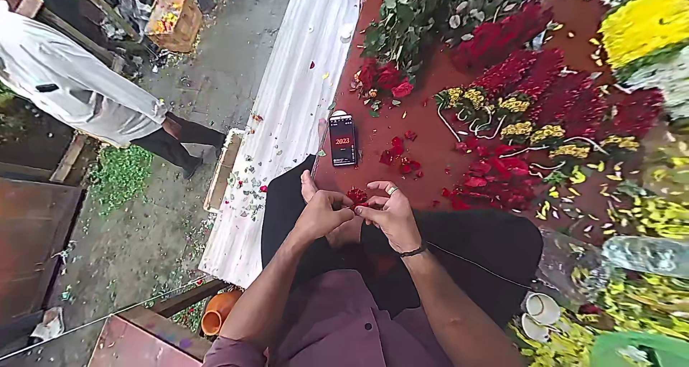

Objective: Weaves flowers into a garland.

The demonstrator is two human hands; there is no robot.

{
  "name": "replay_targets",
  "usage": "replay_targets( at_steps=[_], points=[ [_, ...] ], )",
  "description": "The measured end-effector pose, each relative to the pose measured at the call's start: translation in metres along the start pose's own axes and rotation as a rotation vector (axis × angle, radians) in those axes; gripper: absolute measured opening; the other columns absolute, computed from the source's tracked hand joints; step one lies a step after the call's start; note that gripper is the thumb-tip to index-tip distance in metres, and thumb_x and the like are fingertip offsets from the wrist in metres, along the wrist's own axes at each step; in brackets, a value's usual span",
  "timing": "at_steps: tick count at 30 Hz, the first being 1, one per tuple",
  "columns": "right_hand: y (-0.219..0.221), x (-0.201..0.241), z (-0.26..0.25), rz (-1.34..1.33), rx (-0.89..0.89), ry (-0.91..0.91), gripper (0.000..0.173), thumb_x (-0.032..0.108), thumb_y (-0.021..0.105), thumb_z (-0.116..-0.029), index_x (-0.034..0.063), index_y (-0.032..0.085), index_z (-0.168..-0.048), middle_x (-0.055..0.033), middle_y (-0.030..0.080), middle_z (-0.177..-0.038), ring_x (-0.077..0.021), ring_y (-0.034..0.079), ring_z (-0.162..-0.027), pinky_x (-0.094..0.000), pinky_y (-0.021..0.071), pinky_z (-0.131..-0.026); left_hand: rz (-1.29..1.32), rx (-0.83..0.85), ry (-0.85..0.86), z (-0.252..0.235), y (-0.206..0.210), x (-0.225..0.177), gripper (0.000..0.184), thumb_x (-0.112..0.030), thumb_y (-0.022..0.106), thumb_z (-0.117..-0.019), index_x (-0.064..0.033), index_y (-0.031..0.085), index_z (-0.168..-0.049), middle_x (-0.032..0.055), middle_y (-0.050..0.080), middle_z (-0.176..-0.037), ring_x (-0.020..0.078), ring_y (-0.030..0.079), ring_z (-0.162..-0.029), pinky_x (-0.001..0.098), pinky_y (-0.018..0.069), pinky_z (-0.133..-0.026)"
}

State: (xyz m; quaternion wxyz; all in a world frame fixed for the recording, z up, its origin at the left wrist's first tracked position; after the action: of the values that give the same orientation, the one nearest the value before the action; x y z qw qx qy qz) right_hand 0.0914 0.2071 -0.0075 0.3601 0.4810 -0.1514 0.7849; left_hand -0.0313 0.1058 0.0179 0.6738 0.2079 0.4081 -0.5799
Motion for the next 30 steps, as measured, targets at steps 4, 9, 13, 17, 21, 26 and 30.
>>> replay_targets(
  at_steps=[4, 9, 13, 17, 21, 26, 30],
  points=[
    [-0.004, -0.011, -0.006, 0.120, 0.026, 0.068, 0.073, 0.013, 0.093, -0.0690, 0.0071, 0.055, -0.131, -0.0019, 0.065, -0.069, -0.0093, 0.056, -0.052, -0.0242, 0.0475, -0.048, -0.022, 0.062, 0.060, -0.004, 0.004, 0.000, 0.018, -0.025, 0.074, -0.0947, -0.0082, 0.079, -0.096, 0.0002, 0.074, -0.081, 0.0075, 0.068, -0.070, 0.0300, 0.0588, -0.071],
    [-0.009, -0.010, -0.009, 0.128, 0.251, 0.080, 0.093, 0.022, 0.093, -0.0682, 0.0098, 0.046, -0.147, -0.0028, 0.065, -0.082, -0.0132, 0.063, -0.071, -0.0298, 0.0570, -0.067, 0.033, 0.064, 0.023, -0.009, 0.003, 0.008, 0.013, -0.019, 0.074, -0.0909, -0.0075, 0.076, -0.085, -0.0013, 0.069, -0.074, 0.0063, 0.061, -0.067, 0.0295, 0.0525, -0.066],
    [-0.006, -0.011, -0.011, 0.326, 0.323, 0.014, 0.098, 0.035, 0.092, -0.0663, 0.0175, 0.046, -0.151, -0.0047, 0.066, -0.123, -0.0194, 0.064, -0.111, -0.0395, 0.0575, -0.087, -0.006, -0.013, -0.036, -0.009, -0.016, 0.010, 0.015, -0.021, 0.075, -0.0880, -0.0087, 0.073, -0.079, -0.0018, 0.065, -0.070, 0.0071, 0.058, -0.064, 0.0305, 0.0481, -0.063],
    [0.009, -0.020, -0.007, 0.349, 0.368, -0.033, 0.063, 0.036, 0.082, -0.0817, 0.0079, 0.062, -0.135, -0.0060, 0.073, -0.111, -0.0147, 0.072, -0.091, -0.0348, 0.0617, -0.079, -0.034, -0.061, -0.096, -0.011, -0.034, 0.012, 0.016, -0.020, 0.076, -0.0858, -0.0089, 0.071, -0.075, -0.0005, 0.066, -0.072, 0.0096, 0.062, -0.070, 0.0348, 0.0521, -0.070],
    [0.005, 0.007, -0.001, 0.373, 0.435, -0.235, 0.017, 0.030, 0.072, -0.0933, 0.0145, 0.079, -0.095, 0.0048, 0.074, -0.089, -0.0025, 0.068, -0.082, -0.0255, 0.0574, -0.077, -0.179, -0.106, -0.160, -0.012, -0.049, 0.010, 0.019, -0.022, 0.078, -0.0839, -0.0092, 0.070, -0.073, 0.0015, 0.066, -0.070, 0.0131, 0.062, -0.069, 0.0402, 0.0522, -0.069],
    [0.006, 0.055, 0.019, 0.062, 0.496, -0.428, 0.009, 0.015, 0.075, -0.0914, 0.0062, 0.079, -0.092, 0.0007, 0.073, -0.086, -0.0060, 0.068, -0.081, -0.0244, 0.0592, -0.076, -0.660, 0.406, 0.024, 0.008, 0.020, -0.051, 0.016, -0.023, 0.073, -0.0894, -0.0075, 0.074, -0.085, 0.0055, 0.070, -0.077, 0.0207, 0.067, -0.075, 0.0543, 0.0543, -0.077],
    [-0.017, 0.040, 0.005, -0.168, 0.423, -0.302, 0.007, 0.014, 0.073, -0.0906, 0.0102, 0.078, -0.093, 0.0030, 0.072, -0.082, -0.0017, 0.065, -0.072, -0.0202, 0.0561, -0.066, -0.127, 0.474, 0.454, 0.025, 0.047, -0.122, 0.011, -0.013, 0.072, -0.0929, -0.0031, 0.077, -0.092, 0.0008, 0.073, -0.084, 0.0032, 0.066, -0.077, 0.0250, 0.0571, -0.071]
  ],
)
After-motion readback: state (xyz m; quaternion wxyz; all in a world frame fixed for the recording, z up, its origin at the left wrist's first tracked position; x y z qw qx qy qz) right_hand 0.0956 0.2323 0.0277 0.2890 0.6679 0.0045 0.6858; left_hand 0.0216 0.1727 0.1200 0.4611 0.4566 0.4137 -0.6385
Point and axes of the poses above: each hand's wrist, its own z-axis away from the middle knuckle, its own y-axis out of the palm, x = y × z, the point moved 10 cm from there along -z, towards the middle knuckle
